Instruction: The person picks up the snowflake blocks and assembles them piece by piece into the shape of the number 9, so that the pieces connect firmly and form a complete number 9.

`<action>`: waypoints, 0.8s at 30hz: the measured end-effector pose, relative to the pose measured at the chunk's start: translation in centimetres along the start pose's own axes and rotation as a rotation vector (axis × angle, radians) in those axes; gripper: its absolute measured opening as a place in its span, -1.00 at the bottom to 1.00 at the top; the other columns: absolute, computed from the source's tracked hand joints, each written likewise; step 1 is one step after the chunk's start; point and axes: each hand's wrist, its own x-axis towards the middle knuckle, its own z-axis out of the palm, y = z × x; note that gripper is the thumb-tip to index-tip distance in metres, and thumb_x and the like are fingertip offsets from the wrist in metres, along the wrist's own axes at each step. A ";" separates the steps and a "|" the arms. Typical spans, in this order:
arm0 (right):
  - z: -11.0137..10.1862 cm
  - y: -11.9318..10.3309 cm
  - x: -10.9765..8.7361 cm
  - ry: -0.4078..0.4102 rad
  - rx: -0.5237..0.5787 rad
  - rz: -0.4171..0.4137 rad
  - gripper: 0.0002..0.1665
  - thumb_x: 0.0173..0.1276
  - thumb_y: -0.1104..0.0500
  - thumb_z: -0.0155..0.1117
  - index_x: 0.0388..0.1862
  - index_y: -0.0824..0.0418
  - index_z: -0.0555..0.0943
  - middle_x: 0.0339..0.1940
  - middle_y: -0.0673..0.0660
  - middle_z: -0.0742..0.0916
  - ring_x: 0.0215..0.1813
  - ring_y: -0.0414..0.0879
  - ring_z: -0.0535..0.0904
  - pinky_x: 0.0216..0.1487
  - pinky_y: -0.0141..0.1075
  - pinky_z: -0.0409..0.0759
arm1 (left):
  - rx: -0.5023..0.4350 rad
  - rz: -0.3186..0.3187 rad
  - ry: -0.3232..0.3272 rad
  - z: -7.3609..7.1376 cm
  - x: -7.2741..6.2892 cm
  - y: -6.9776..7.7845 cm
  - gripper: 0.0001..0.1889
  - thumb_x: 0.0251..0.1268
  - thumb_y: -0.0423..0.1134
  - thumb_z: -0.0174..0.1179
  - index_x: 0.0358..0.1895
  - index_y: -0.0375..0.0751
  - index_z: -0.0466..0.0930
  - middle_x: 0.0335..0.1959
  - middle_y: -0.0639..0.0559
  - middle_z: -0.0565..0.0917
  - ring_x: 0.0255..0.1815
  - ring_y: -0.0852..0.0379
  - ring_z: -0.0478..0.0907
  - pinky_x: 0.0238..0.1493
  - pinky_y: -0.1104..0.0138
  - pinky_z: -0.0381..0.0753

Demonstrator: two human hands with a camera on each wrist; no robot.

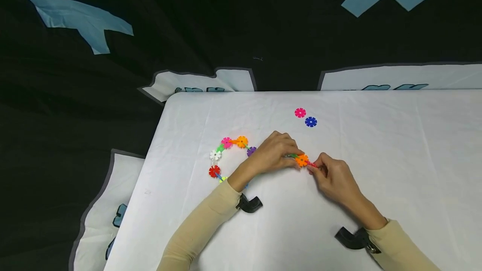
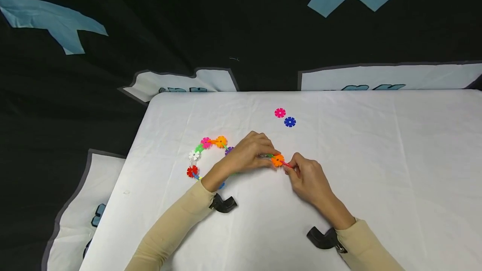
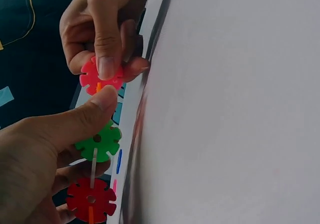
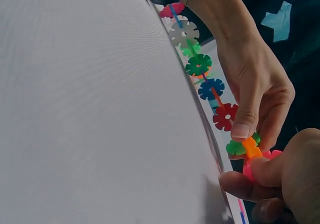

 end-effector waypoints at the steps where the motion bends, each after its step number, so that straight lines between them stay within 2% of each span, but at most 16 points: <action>1: 0.0 0.0 0.0 0.001 -0.003 -0.003 -0.70 0.10 0.42 0.46 -0.56 0.17 0.50 -0.78 -0.15 0.40 -0.68 -0.43 0.17 -0.69 -0.55 0.13 | 0.007 0.005 0.001 0.0 0.0 0.0 -0.64 0.12 0.03 0.40 -0.04 0.01 0.75 -0.20 0.18 0.73 -0.04 0.21 0.54 0.12 0.31 0.36; 5: 0.0 0.2 0.2 -0.012 0.009 -0.011 -0.69 0.10 0.42 0.46 -0.54 0.17 0.48 -0.78 -0.15 0.38 -0.68 -0.42 0.17 -0.69 -0.55 0.13 | 0.015 -0.010 0.006 0.0 0.0 0.1 -0.63 0.12 0.04 0.40 -0.02 0.02 0.74 -0.20 0.18 0.72 -0.04 0.21 0.53 0.11 0.30 0.35; 9: -0.9 1.3 1.0 -0.115 0.081 -0.032 -0.72 0.10 0.38 0.48 -0.44 0.16 0.51 -0.72 -0.14 0.38 -0.63 -0.40 0.20 -0.64 -0.51 0.18 | -0.022 -0.065 -0.004 0.1 0.0 -0.3 -0.61 0.12 0.06 0.41 0.00 0.03 0.74 -0.22 0.21 0.69 -0.06 0.23 0.49 0.04 0.33 0.34; 11: -1.6 2.2 1.8 -0.160 0.115 -0.035 -0.73 0.09 0.37 0.50 -0.37 0.16 0.55 -0.68 -0.12 0.41 -0.61 -0.38 0.23 -0.61 -0.49 0.21 | -0.035 -0.095 -0.016 -0.1 0.0 -0.6 -0.61 0.12 0.08 0.40 0.00 0.03 0.74 -0.22 0.23 0.69 -0.07 0.24 0.47 0.02 0.34 0.33; 14: -2.5 3.9 3.6 -0.162 0.122 -0.025 -0.73 0.07 0.38 0.51 -0.28 0.19 0.61 -0.58 -0.06 0.53 -0.54 -0.30 0.31 -0.54 -0.48 0.28 | -0.052 -0.122 -0.040 -0.4 0.0 -1.0 -0.61 0.13 0.08 0.40 0.00 0.02 0.73 -0.21 0.23 0.69 -0.07 0.25 0.46 0.01 0.36 0.32; 16: -2.8 5.1 5.3 -0.159 0.086 -0.038 -0.70 0.10 0.38 0.49 -0.19 0.23 0.63 -0.43 0.03 0.64 -0.40 -0.21 0.41 -0.38 -0.44 0.37 | -0.069 -0.124 -0.056 -0.5 -0.1 -1.3 -0.60 0.12 0.08 0.41 -0.01 0.02 0.74 -0.21 0.23 0.69 -0.08 0.25 0.46 -0.01 0.37 0.32; 18: -3.0 6.2 7.3 -0.199 0.035 -0.065 -0.62 0.15 0.36 0.46 -0.04 0.24 0.62 -0.17 0.14 0.67 -0.16 -0.06 0.47 -0.11 -0.31 0.44 | -0.088 -0.118 -0.066 -0.6 -0.3 -1.5 -0.60 0.10 0.07 0.42 -0.01 0.02 0.74 -0.20 0.23 0.69 -0.08 0.26 0.46 -0.03 0.38 0.32; 20: -3.1 7.1 9.4 -0.283 -0.014 -0.097 -0.50 0.21 0.33 0.42 0.15 0.22 0.57 0.14 0.23 0.60 0.11 0.10 0.41 0.14 -0.07 0.37 | -0.101 -0.107 -0.070 -0.7 -0.4 -1.7 -0.60 0.09 0.06 0.42 -0.01 0.01 0.74 -0.20 0.23 0.70 -0.09 0.26 0.46 -0.05 0.39 0.33; 21: -3.1 7.4 10.3 -0.332 -0.030 -0.106 -0.44 0.24 0.30 0.39 0.24 0.20 0.53 0.26 0.26 0.53 0.22 0.17 0.35 0.20 0.05 0.30 | -0.107 -0.102 -0.071 -0.7 -0.5 -1.7 -0.61 0.09 0.06 0.43 -0.01 0.01 0.74 -0.20 0.23 0.70 -0.09 0.27 0.46 -0.05 0.39 0.33; 22: -3.1 7.7 11.0 -0.383 -0.045 -0.111 -0.40 0.27 0.27 0.37 0.31 0.17 0.50 0.36 0.28 0.45 0.31 0.23 0.27 0.23 0.14 0.22 | -0.110 -0.097 -0.072 -0.7 -0.5 -1.7 -0.61 0.10 0.06 0.42 -0.01 0.01 0.74 -0.20 0.23 0.70 -0.09 0.27 0.46 -0.04 0.40 0.34; 24: -3.0 8.0 12.2 -0.466 -0.064 -0.112 -0.38 0.33 0.22 0.31 0.38 0.14 0.44 0.48 0.27 0.34 0.40 0.29 0.16 0.23 0.20 0.13 | -0.111 -0.088 -0.073 -0.7 -0.6 -1.8 -0.61 0.10 0.06 0.42 -0.01 0.01 0.74 -0.20 0.23 0.70 -0.08 0.27 0.46 -0.01 0.40 0.34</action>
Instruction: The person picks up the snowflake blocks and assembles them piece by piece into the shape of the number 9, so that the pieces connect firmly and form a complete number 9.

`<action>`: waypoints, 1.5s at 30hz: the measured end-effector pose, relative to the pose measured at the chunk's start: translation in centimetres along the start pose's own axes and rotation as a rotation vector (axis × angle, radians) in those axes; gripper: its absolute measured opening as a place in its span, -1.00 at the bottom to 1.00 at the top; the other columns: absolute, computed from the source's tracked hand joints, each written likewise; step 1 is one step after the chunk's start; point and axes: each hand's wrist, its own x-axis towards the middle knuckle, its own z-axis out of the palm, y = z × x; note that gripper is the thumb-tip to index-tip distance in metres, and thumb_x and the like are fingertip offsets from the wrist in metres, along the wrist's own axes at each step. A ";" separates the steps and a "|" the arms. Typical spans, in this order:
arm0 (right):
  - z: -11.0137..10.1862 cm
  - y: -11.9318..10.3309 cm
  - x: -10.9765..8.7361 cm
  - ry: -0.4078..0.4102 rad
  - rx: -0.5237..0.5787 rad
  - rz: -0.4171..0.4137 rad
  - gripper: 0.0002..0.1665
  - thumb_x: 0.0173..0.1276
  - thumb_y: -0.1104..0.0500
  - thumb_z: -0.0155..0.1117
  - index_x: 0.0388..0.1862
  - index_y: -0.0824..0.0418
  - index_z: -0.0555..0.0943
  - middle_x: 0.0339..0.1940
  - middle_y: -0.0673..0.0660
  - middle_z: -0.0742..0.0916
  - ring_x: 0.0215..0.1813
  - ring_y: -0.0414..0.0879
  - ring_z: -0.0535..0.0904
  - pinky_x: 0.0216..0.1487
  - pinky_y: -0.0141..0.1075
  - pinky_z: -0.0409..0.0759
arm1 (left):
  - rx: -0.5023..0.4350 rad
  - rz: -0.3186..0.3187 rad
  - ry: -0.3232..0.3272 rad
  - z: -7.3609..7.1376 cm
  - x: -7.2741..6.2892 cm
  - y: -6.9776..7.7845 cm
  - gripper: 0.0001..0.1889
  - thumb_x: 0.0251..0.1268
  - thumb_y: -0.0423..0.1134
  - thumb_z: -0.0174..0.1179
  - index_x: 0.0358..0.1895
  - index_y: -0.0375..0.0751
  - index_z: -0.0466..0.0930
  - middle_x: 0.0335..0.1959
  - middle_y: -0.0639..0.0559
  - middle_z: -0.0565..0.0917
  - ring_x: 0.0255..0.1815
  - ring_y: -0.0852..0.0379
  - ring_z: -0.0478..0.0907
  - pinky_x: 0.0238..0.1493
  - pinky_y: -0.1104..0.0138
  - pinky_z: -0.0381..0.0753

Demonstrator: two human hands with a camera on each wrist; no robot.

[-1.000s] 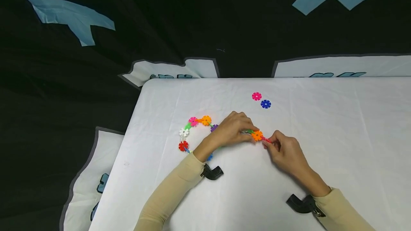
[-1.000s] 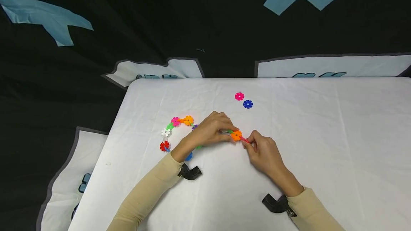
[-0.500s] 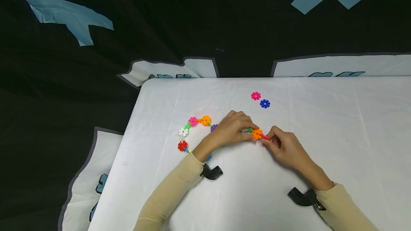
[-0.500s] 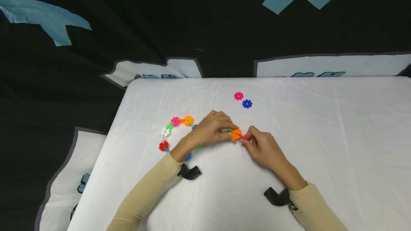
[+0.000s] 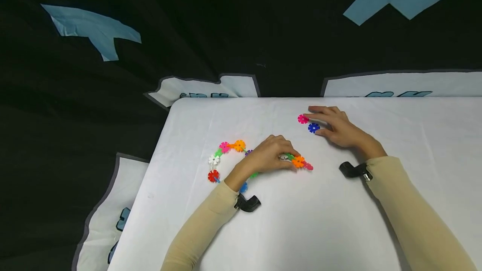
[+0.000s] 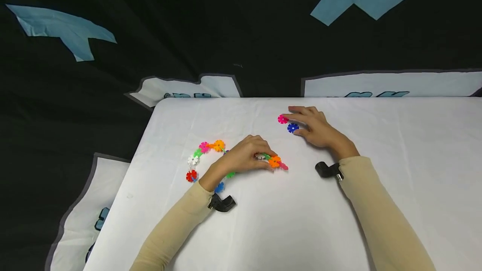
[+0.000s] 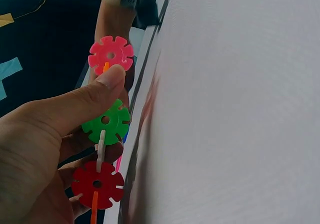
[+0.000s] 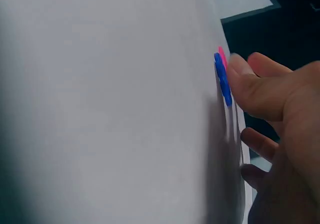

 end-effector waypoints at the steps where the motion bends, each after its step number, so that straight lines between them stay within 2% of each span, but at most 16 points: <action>1: -0.1 0.1 0.3 -0.037 -0.001 0.004 -0.38 0.36 0.20 0.29 0.40 0.13 0.43 0.51 0.26 0.30 0.43 0.30 0.13 0.22 0.20 0.10 | -0.002 0.004 0.000 0.1 0.0 0.0 -0.61 0.11 0.06 0.42 -0.02 0.00 0.74 -0.20 0.22 0.70 -0.08 0.26 0.46 0.00 0.40 0.35; 4: -0.3 0.2 0.9 -0.098 -0.027 0.016 -0.41 0.40 0.16 0.24 0.40 0.11 0.43 0.54 0.23 0.28 0.46 0.29 0.08 0.17 0.16 0.08 | -0.001 0.016 0.002 0.1 0.0 0.2 -0.62 0.11 0.06 0.42 -0.03 0.00 0.74 -0.21 0.21 0.69 -0.07 0.25 0.47 0.02 0.39 0.35; 10: -0.6 -0.2 1.0 -0.089 -0.099 0.070 -0.45 0.37 0.20 0.28 0.34 0.13 0.50 0.50 0.19 0.38 0.48 0.25 0.13 0.23 0.18 0.12 | 0.013 0.029 0.013 -0.1 0.0 0.3 -0.62 0.10 0.06 0.42 -0.04 0.00 0.75 -0.23 0.21 0.69 -0.08 0.25 0.47 -0.02 0.39 0.36; 16: -0.7 -0.6 -1.3 -0.026 -0.130 0.101 -0.46 0.27 0.23 0.39 0.25 0.20 0.58 0.38 0.20 0.52 0.40 0.21 0.28 0.26 0.15 0.22 | 0.012 0.023 0.015 -0.1 -0.2 0.1 -0.62 0.09 0.05 0.43 -0.03 0.01 0.75 -0.22 0.22 0.70 -0.10 0.27 0.47 -0.05 0.39 0.35; 22: -0.7 -1.0 -3.7 0.054 -0.143 0.115 -0.55 0.14 0.24 0.50 0.05 0.24 0.69 0.17 0.20 0.65 0.24 0.15 0.44 0.27 0.17 0.36 | 0.007 0.025 0.016 0.0 -0.2 -0.1 -0.62 0.08 0.05 0.44 -0.04 0.00 0.75 -0.25 0.22 0.68 -0.11 0.27 0.46 -0.03 0.39 0.34; 28: -0.4 -1.3 -3.7 0.131 -0.187 0.093 -0.54 0.25 0.28 0.39 0.15 0.27 0.61 -0.04 0.20 0.64 -0.02 0.05 0.50 0.02 0.01 0.57 | 0.015 0.015 0.007 0.1 -0.3 -0.2 -0.61 0.09 0.06 0.43 -0.04 0.00 0.75 -0.25 0.22 0.68 -0.12 0.27 0.45 -0.04 0.39 0.34; 31: -0.2 -1.5 -3.2 0.111 -0.238 0.111 -0.55 0.26 0.26 0.38 0.14 0.30 0.61 -0.11 0.21 0.61 -0.09 0.05 0.49 -0.08 -0.04 0.57 | 0.025 0.016 0.007 0.2 -0.3 -0.1 -0.62 0.10 0.07 0.42 -0.03 0.01 0.74 -0.26 0.23 0.68 -0.12 0.28 0.45 -0.04 0.39 0.34; 34: -0.2 -1.5 -2.8 0.084 -0.252 0.152 -0.62 0.23 0.26 0.39 0.02 0.34 0.63 -0.13 0.22 0.60 -0.10 0.09 0.49 -0.06 -0.01 0.55 | 0.044 0.012 0.007 0.2 -0.2 0.0 -0.61 0.13 0.07 0.41 -0.02 0.00 0.73 -0.25 0.23 0.67 -0.11 0.27 0.45 -0.03 0.39 0.33; 37: -0.2 -1.5 -2.6 0.072 -0.226 0.211 -0.66 0.21 0.24 0.42 -0.07 0.34 0.57 -0.16 0.24 0.59 -0.13 0.10 0.48 -0.07 0.00 0.55 | 0.054 -0.001 0.005 0.1 -0.1 0.2 -0.60 0.15 0.06 0.39 0.02 -0.01 0.72 -0.21 0.21 0.67 -0.08 0.24 0.45 0.00 0.37 0.33; 40: -0.3 -1.6 -2.7 0.074 -0.181 0.277 -0.67 0.24 0.20 0.42 -0.12 0.33 0.53 -0.28 0.21 0.58 -0.24 0.05 0.46 -0.21 -0.10 0.53 | 0.050 -0.001 0.010 0.1 -0.1 0.4 -0.55 0.17 0.05 0.38 0.13 0.04 0.66 -0.14 0.24 0.69 -0.08 0.25 0.45 0.02 0.37 0.32; 45: -0.4 -2.7 -4.2 0.152 -0.111 0.300 -0.78 0.28 0.26 0.34 -0.20 0.31 0.50 -0.49 0.13 0.55 -0.43 -0.05 0.40 -0.43 -0.29 0.37 | 0.065 0.036 0.021 0.2 0.0 0.5 -0.55 0.18 0.05 0.37 0.17 0.17 0.63 -0.22 0.28 0.67 -0.12 0.28 0.44 0.00 0.38 0.31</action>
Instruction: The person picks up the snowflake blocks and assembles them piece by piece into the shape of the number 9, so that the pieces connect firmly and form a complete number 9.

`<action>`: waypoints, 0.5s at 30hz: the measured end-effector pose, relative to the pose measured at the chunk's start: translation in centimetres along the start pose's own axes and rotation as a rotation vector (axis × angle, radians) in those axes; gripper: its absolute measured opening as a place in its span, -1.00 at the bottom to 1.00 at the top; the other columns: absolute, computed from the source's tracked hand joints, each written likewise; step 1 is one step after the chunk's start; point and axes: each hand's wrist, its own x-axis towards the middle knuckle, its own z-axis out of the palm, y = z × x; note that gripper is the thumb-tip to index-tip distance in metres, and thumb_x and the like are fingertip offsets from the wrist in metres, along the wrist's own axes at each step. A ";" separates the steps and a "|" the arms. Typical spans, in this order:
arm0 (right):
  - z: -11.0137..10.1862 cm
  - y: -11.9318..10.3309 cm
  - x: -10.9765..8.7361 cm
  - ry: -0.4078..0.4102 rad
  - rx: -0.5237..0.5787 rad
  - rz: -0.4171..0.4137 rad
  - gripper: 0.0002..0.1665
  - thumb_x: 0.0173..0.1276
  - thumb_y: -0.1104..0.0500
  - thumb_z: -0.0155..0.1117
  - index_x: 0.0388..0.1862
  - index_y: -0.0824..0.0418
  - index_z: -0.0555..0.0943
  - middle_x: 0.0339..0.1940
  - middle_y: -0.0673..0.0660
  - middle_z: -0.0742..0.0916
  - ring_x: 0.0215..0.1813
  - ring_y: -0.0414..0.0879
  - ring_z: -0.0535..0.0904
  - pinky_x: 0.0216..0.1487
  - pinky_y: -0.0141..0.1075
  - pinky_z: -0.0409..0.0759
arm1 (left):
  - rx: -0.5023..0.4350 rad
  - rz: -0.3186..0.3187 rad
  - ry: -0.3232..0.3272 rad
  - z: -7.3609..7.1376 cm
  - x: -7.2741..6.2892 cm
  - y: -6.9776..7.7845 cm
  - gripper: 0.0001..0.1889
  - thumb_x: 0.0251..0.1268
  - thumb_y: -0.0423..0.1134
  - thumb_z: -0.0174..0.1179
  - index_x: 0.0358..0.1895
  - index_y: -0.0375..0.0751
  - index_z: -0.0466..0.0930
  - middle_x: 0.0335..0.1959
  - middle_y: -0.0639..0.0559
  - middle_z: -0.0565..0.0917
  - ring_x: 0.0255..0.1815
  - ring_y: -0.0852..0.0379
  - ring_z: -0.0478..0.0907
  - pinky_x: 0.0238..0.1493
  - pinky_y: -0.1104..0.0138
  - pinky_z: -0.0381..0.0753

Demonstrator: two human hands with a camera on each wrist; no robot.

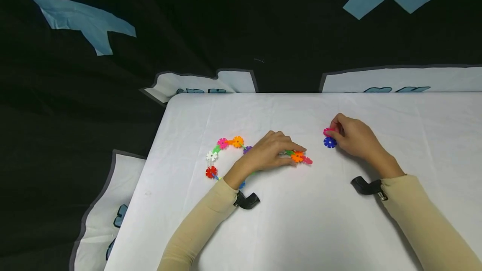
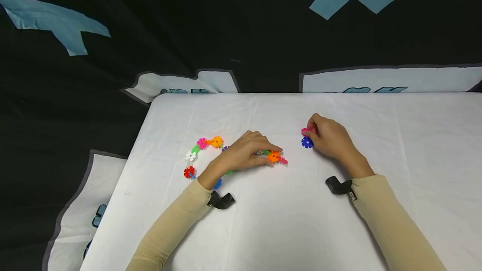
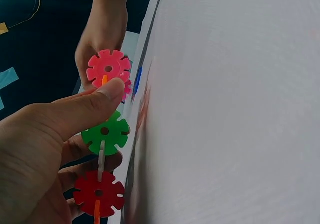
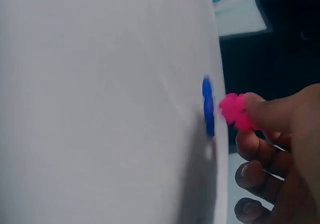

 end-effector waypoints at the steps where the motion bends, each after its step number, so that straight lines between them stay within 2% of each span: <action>1: 0.0 -0.2 -0.5 0.027 0.019 -0.005 -0.80 0.28 0.28 0.33 -0.21 0.31 0.49 -0.51 0.11 0.54 -0.46 -0.06 0.39 -0.46 -0.31 0.35 | 0.003 0.006 0.001 0.0 0.0 0.0 -0.57 0.19 0.04 0.37 0.15 0.17 0.65 -0.25 0.28 0.66 -0.12 0.27 0.44 0.00 0.38 0.31; 3: 0.1 -0.9 -1.7 0.080 0.091 0.001 -0.82 0.28 0.30 0.32 -0.24 0.30 0.48 -0.54 0.09 0.54 -0.50 -0.11 0.38 -0.50 -0.37 0.34 | 0.001 0.018 0.005 0.0 0.0 0.1 -0.60 0.18 0.03 0.37 0.11 0.17 0.67 -0.24 0.28 0.66 -0.12 0.27 0.44 0.00 0.38 0.31; 6: 0.6 -2.0 -3.7 0.123 0.281 0.047 -0.83 0.33 0.31 0.29 -0.23 0.32 0.46 -0.54 0.11 0.57 -0.53 -0.22 0.40 -0.54 -0.44 0.34 | -0.012 0.035 0.012 0.0 0.0 0.1 -0.62 0.20 -0.01 0.37 0.10 0.13 0.68 -0.21 0.26 0.67 -0.10 0.26 0.45 0.02 0.37 0.32; 10: 1.8 -3.4 -6.2 0.103 0.503 0.125 -0.84 0.39 0.34 0.19 -0.12 0.39 0.46 -0.50 0.17 0.64 -0.54 -0.30 0.46 -0.57 -0.46 0.37 | -0.021 0.042 0.013 0.0 0.1 0.1 -0.65 0.23 -0.07 0.36 0.10 0.10 0.68 -0.18 0.24 0.67 -0.07 0.25 0.47 0.06 0.35 0.34; 15: 3.4 -4.5 -8.1 0.089 0.595 0.130 -0.72 0.35 0.42 0.16 0.03 0.39 0.51 -0.48 0.21 0.70 -0.59 -0.21 0.49 -0.58 -0.42 0.45 | -0.013 0.033 0.008 0.1 0.1 0.1 -0.66 0.25 -0.08 0.35 0.10 0.10 0.68 -0.17 0.24 0.68 -0.04 0.25 0.48 0.09 0.33 0.34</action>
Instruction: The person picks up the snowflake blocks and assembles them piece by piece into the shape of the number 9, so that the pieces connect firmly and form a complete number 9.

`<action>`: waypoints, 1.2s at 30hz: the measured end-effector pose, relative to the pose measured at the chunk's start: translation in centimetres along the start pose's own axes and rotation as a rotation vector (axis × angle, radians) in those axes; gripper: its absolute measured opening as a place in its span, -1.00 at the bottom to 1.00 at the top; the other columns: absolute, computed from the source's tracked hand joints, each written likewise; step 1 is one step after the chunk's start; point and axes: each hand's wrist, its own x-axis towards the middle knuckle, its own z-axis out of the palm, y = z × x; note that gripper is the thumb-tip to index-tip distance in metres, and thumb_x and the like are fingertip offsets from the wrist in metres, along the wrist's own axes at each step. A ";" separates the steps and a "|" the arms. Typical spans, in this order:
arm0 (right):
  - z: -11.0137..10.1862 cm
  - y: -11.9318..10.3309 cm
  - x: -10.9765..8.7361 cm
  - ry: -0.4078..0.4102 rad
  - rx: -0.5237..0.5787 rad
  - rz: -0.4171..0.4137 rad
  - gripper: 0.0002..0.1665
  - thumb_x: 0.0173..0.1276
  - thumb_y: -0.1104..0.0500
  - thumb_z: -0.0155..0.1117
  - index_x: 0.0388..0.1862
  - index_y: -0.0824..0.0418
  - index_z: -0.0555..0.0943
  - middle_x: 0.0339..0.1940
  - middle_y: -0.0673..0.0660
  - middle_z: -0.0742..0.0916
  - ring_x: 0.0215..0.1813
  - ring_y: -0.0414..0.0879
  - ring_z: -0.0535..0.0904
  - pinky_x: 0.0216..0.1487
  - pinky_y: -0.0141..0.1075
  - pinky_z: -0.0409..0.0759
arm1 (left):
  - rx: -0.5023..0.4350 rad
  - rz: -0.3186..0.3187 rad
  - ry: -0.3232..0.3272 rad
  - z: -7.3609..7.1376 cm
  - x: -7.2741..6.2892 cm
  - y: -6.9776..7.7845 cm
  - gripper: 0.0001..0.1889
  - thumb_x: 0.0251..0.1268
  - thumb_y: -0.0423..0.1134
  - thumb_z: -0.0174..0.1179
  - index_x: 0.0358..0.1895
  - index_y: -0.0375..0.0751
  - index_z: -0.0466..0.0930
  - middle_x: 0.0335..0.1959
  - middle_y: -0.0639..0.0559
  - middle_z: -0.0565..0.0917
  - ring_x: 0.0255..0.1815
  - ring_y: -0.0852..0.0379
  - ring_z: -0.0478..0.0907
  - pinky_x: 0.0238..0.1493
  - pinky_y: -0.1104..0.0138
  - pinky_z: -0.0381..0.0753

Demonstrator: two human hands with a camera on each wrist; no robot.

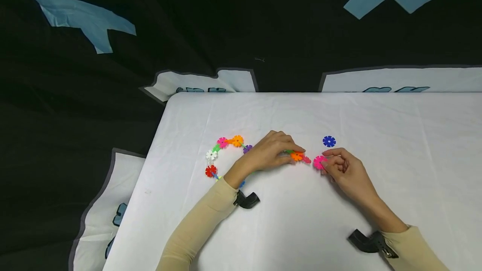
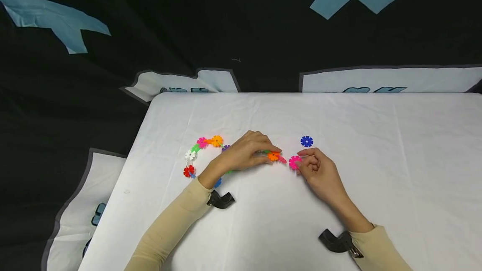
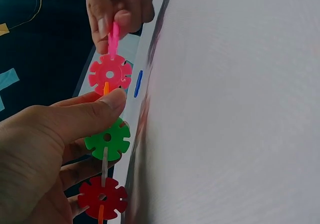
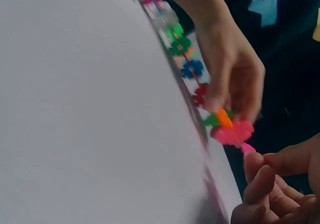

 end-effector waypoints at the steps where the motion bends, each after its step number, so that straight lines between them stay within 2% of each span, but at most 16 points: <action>1: 0.3 0.1 -0.2 0.000 0.005 -0.010 -0.70 0.34 0.42 0.17 0.05 0.38 0.53 -0.49 0.21 0.70 -0.60 -0.20 0.48 -0.58 -0.42 0.45 | -0.001 -0.002 -0.001 0.0 0.0 0.0 -0.66 0.25 -0.08 0.35 0.10 0.10 0.68 -0.17 0.24 0.68 -0.04 0.25 0.48 0.09 0.33 0.34; 4: 1.0 0.3 -0.6 -0.005 0.027 -0.035 -0.68 0.35 0.42 0.19 0.08 0.39 0.55 -0.49 0.20 0.70 -0.60 -0.17 0.49 -0.56 -0.42 0.45 | -0.004 -0.007 -0.006 0.1 -0.1 -0.1 -0.66 0.24 -0.07 0.35 0.09 0.11 0.68 -0.17 0.24 0.68 -0.04 0.25 0.48 0.10 0.33 0.34; 10: 1.3 0.4 -0.9 -0.029 0.130 -0.011 -0.69 0.37 0.43 0.17 0.09 0.43 0.49 -0.45 0.19 0.75 -0.58 -0.09 0.57 -0.49 -0.39 0.54 | -0.013 -0.008 -0.004 0.2 -0.2 -0.2 -0.66 0.24 -0.07 0.35 0.10 0.11 0.68 -0.17 0.24 0.68 -0.04 0.24 0.48 0.12 0.33 0.32; 17: 1.3 0.4 -0.8 -0.053 0.246 0.036 -0.66 0.40 0.40 0.16 0.11 0.47 0.43 -0.42 0.09 0.78 -0.54 -0.12 0.64 -0.43 -0.37 0.62 | -0.034 -0.001 0.001 0.0 -0.2 -0.2 -0.66 0.25 -0.10 0.34 0.10 0.09 0.69 -0.17 0.23 0.67 -0.04 0.24 0.47 0.09 0.35 0.33; 23: 1.4 0.6 -0.9 -0.083 0.292 0.012 -0.60 0.40 0.43 0.16 0.19 0.51 0.41 -0.38 0.10 0.78 -0.51 -0.15 0.64 -0.41 -0.38 0.64 | -0.102 0.011 0.009 0.0 -0.1 0.0 -0.68 0.23 -0.10 0.36 0.06 0.07 0.70 -0.16 0.23 0.68 -0.03 0.25 0.48 0.07 0.37 0.33; 28: 1.7 0.9 -1.0 -0.077 0.290 -0.011 -0.60 0.38 0.44 0.18 0.18 0.51 0.45 -0.38 0.09 0.78 -0.51 -0.18 0.64 -0.43 -0.38 0.64 | -0.151 0.008 0.057 0.5 0.0 0.1 -0.78 0.22 -0.07 0.37 -0.08 0.09 0.74 -0.18 0.27 0.68 -0.07 0.31 0.49 0.03 0.41 0.34; 33: 2.0 1.0 -1.1 -0.082 0.343 -0.026 -0.65 0.36 0.46 0.19 0.10 0.58 0.47 -0.38 0.10 0.78 -0.48 -0.19 0.67 -0.42 -0.40 0.65 | -0.188 0.062 0.135 1.3 0.4 0.6 -0.92 0.22 -0.11 0.36 -0.27 0.05 0.74 -0.23 0.26 0.69 -0.20 0.40 0.53 -0.10 0.45 0.33; 36: 2.2 0.9 -1.1 -0.074 0.384 -0.031 -0.66 0.34 0.48 0.20 0.07 0.61 0.46 -0.38 0.09 0.79 -0.46 -0.19 0.69 -0.40 -0.41 0.66 | -0.231 0.091 0.178 1.5 0.5 0.7 -0.94 0.18 -0.15 0.39 -0.33 0.01 0.73 -0.27 0.24 0.70 -0.27 0.44 0.54 -0.14 0.47 0.33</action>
